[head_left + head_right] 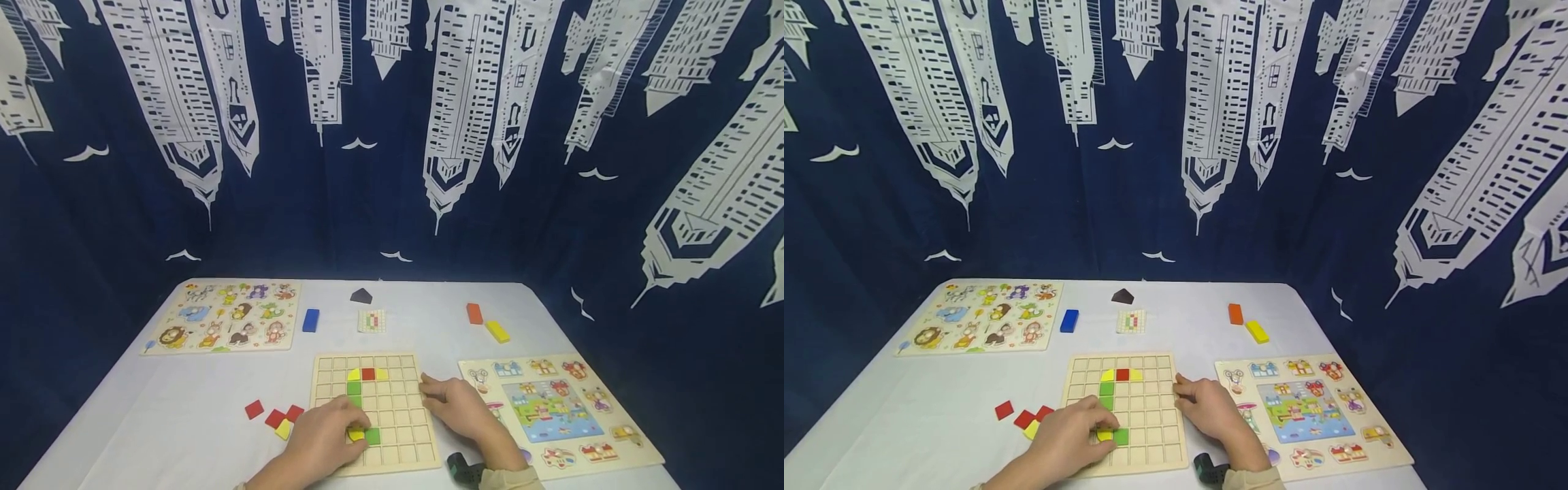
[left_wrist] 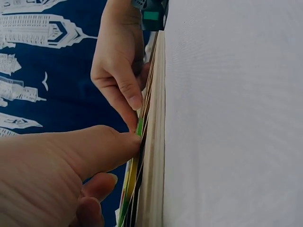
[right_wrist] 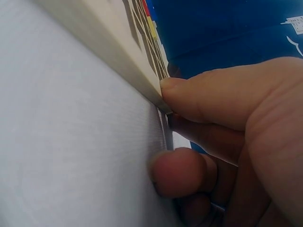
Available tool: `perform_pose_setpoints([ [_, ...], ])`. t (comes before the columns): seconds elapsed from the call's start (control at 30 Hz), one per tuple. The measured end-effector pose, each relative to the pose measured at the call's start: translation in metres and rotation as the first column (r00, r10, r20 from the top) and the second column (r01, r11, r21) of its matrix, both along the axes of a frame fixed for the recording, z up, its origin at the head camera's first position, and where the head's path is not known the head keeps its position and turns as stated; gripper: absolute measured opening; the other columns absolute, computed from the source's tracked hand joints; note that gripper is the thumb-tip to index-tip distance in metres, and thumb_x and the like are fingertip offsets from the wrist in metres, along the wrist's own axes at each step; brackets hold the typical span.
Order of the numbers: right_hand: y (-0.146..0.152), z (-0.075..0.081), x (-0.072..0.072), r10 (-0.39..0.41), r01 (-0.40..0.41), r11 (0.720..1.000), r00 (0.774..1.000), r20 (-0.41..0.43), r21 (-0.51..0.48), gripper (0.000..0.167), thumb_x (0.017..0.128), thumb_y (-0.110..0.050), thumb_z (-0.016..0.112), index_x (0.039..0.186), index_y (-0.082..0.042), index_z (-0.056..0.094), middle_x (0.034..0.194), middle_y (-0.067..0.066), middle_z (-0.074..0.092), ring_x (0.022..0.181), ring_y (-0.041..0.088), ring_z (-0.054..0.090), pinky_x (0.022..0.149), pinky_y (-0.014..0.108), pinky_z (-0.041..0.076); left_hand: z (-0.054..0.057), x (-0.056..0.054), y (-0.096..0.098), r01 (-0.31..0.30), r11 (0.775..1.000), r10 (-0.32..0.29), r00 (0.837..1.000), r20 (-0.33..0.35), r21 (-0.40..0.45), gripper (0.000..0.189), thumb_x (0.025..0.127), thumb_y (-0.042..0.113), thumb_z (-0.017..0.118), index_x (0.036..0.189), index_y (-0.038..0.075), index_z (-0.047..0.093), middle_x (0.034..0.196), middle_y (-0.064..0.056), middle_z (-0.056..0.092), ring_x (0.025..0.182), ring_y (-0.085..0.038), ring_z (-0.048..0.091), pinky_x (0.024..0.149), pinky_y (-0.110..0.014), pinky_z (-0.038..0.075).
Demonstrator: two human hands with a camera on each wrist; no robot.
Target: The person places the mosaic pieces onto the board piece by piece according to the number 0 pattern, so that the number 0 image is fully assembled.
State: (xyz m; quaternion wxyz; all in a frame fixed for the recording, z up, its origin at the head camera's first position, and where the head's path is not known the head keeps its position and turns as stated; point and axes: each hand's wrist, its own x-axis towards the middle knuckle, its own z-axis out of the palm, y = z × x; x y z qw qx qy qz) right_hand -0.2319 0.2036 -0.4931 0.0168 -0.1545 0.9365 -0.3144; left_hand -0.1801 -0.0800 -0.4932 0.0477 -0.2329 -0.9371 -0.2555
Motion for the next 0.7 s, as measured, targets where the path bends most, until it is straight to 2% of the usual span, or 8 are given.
perform_pose_setpoints([
  [0.07, 0.001, 0.0, -0.001, 0.003, -0.003, 1.0, 1.0, -0.009, 0.001, 0.033, 0.094, -0.02, 0.072, 0.126, -0.01, 0.074, 0.144, 0.005, 0.062, 0.136, 0.035, 0.056, 0.112, 0.055, 0.041, 0.002, 0.0, 0.0, -0.002, 1.0, 0.002, 1.0, -0.02, -0.011, 0.019, 0.079, 0.036, 0.085, 0.096, 0.031, 0.078, 0.085, 0.021, 0.056, 0.067, 0.003, 0.046, 0.058, -0.021, 0.038],
  [0.27, 0.0, 0.001, 0.001, 0.001, -0.001, 1.0, 1.0, -0.001, -0.014, 0.033, 0.094, -0.019, 0.072, 0.125, -0.009, 0.073, 0.143, 0.006, 0.062, 0.136, 0.036, 0.056, 0.112, 0.055, 0.04, 0.005, 0.001, -0.004, 0.017, 0.999, -0.018, 1.0, -0.01, -0.046, 0.019, 0.078, 0.031, 0.084, 0.096, 0.032, 0.077, 0.083, 0.021, 0.055, 0.065, 0.003, 0.046, 0.055, -0.022, 0.037],
  [0.43, -0.001, 0.002, 0.002, -0.008, 0.008, 1.0, 1.0, -0.001, -0.015, 0.033, 0.093, -0.019, 0.073, 0.125, -0.009, 0.074, 0.143, 0.005, 0.062, 0.135, 0.035, 0.056, 0.112, 0.055, 0.04, 0.006, 0.002, -0.013, 0.032, 0.997, -0.036, 0.998, -0.051, -0.067, 0.018, 0.075, 0.027, 0.084, 0.088, 0.033, 0.073, 0.077, 0.022, 0.05, 0.064, 0.004, 0.045, 0.054, -0.022, 0.036],
  [0.7, -0.001, 0.001, 0.001, -0.006, 0.006, 1.0, 1.0, 0.003, -0.022, 0.033, 0.094, -0.021, 0.072, 0.125, -0.01, 0.074, 0.143, 0.006, 0.062, 0.136, 0.034, 0.056, 0.112, 0.054, 0.04, 0.006, 0.001, -0.022, 0.0, 0.997, -0.008, 0.994, -0.107, -0.077, 0.022, 0.075, 0.027, 0.086, 0.077, 0.033, 0.065, 0.07, 0.02, 0.045, 0.058, 0.002, 0.04, 0.052, -0.022, 0.032],
])
